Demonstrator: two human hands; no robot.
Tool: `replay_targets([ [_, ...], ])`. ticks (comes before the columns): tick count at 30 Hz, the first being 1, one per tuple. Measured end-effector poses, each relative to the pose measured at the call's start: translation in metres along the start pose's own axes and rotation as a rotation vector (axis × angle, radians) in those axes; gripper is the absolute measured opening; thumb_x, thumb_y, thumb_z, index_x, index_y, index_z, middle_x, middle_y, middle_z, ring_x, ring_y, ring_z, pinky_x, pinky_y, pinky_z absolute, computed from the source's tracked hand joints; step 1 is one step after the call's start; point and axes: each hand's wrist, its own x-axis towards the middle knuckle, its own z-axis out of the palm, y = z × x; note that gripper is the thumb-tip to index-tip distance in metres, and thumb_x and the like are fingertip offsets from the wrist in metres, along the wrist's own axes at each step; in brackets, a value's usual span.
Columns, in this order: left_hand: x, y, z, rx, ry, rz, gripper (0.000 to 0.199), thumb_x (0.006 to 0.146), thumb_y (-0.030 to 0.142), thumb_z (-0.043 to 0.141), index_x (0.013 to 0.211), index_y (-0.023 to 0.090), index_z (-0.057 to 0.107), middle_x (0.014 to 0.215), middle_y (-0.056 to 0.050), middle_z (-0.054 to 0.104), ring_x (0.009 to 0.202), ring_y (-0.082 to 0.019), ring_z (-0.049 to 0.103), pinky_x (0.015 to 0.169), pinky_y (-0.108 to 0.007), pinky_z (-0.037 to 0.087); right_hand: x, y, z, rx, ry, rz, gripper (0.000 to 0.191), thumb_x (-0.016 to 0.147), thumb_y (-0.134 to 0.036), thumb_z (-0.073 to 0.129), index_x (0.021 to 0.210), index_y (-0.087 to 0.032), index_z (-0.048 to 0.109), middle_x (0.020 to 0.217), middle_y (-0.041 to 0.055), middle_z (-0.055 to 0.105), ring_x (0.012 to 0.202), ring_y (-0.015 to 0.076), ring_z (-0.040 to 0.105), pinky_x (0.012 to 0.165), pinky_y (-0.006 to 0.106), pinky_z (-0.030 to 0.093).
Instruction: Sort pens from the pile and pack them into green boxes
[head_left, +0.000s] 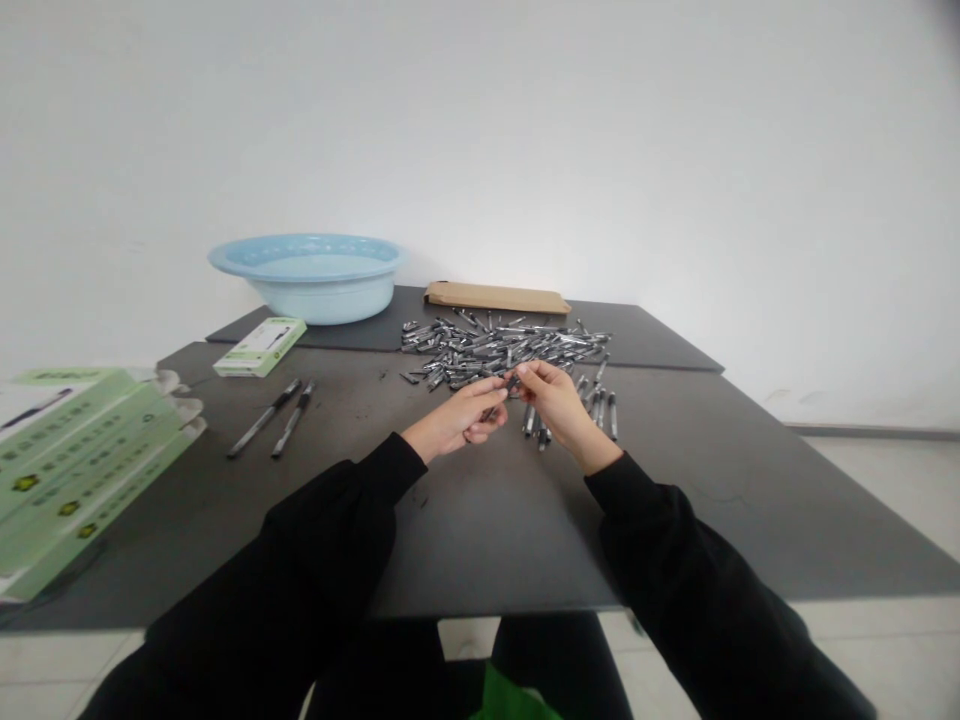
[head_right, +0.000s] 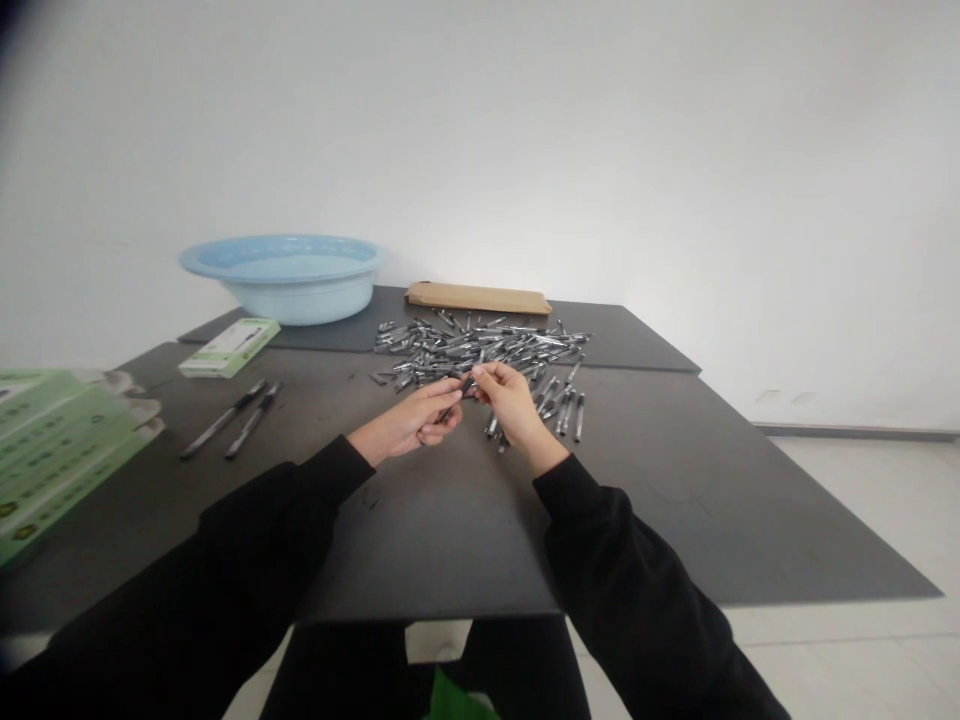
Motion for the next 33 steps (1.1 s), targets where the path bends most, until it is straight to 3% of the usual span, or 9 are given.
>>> replay_targets([
  [2,0.001,0.000,0.000,-0.020,0.009,-0.034,0.020,0.093,0.036,0.054,0.099,0.017,0.054,0.061,0.004,0.052,0.036,-0.002,0.023,0.037,-0.013,0.014,-0.001,-0.001,0.002,0.019,-0.017,0.023,0.040,0.065,-0.057,0.079,0.075,-0.020,0.068,0.075,0.0028,0.067,0.060,0.0118,0.049,0.060,0.029,0.043],
  [6,0.004,0.000,-0.005,-0.093,-0.027,-0.107,0.037,0.097,0.039,0.036,0.089,0.011,0.059,0.060,0.000,0.050,0.038,-0.005,0.030,0.036,-0.016,0.020,-0.002,0.000,0.004,0.035,0.020,0.020,0.039,0.065,-0.055,0.080,0.074,-0.019,0.068,0.082,0.0047,0.071,0.057,0.0103,0.047,0.057,0.028,0.042],
  [10,0.005,0.000,-0.011,-0.092,-0.088,-0.208,0.048,0.097,0.048,0.030,0.090,0.011,0.061,0.061,-0.004,0.055,0.039,-0.007,0.034,0.036,-0.017,0.020,0.000,0.001,0.002,0.057,0.103,-0.028,0.037,0.065,-0.053,0.081,0.074,-0.019,0.067,0.082,0.0047,0.071,0.055,0.0093,0.045,0.054,0.027,0.038],
  [13,0.004,-0.001,-0.011,-0.058,-0.098,-0.290,0.051,0.096,0.054,0.031,0.088,0.013,0.060,0.057,-0.002,0.052,0.036,-0.006,0.028,0.036,-0.016,0.016,0.003,0.000,-0.003,0.053,0.177,-0.058,0.040,0.064,-0.055,0.081,0.074,-0.019,0.067,0.077,0.0037,0.069,0.055,0.0092,0.043,0.053,0.026,0.037],
  [18,0.004,-0.003,-0.006,-0.067,-0.033,-0.118,0.028,0.094,0.038,0.053,0.085,0.013,0.059,0.053,0.007,0.035,0.037,-0.002,0.021,0.038,-0.014,0.015,0.006,-0.002,-0.009,0.040,0.215,-0.067,0.039,0.066,-0.055,0.079,0.074,-0.018,0.069,0.064,-0.0004,0.063,0.052,0.0085,0.041,0.051,0.024,0.034],
  [23,0.005,-0.002,-0.006,-0.005,0.136,0.012,0.026,0.078,0.032,0.075,0.084,0.016,0.055,0.062,0.005,0.046,0.045,-0.003,0.036,0.039,-0.012,0.016,0.005,-0.001,-0.007,0.060,0.237,-0.056,0.038,0.065,-0.053,0.079,0.074,-0.017,0.068,0.075,0.0024,0.070,0.052,0.0076,0.043,0.050,0.024,0.033],
  [28,0.004,-0.001,-0.004,-0.127,0.042,-0.118,0.034,0.091,0.050,0.054,0.090,0.016,0.056,0.060,0.006,0.043,0.039,-0.002,0.025,0.037,-0.013,0.014,0.005,0.001,-0.007,0.046,0.245,-0.040,0.040,0.065,-0.053,0.079,0.074,-0.016,0.069,0.061,-0.0012,0.062,0.049,0.0074,0.041,0.049,0.024,0.032],
  [33,0.007,-0.006,-0.002,-0.049,0.113,0.014,0.024,0.088,0.037,0.063,0.087,0.013,0.059,0.061,0.005,0.044,0.041,-0.002,0.028,0.038,-0.013,0.016,0.004,0.000,-0.005,0.070,0.263,-0.044,0.040,0.064,-0.053,0.080,0.074,-0.016,0.066,0.079,0.0035,0.071,0.051,0.0065,0.043,0.049,0.024,0.034],
])
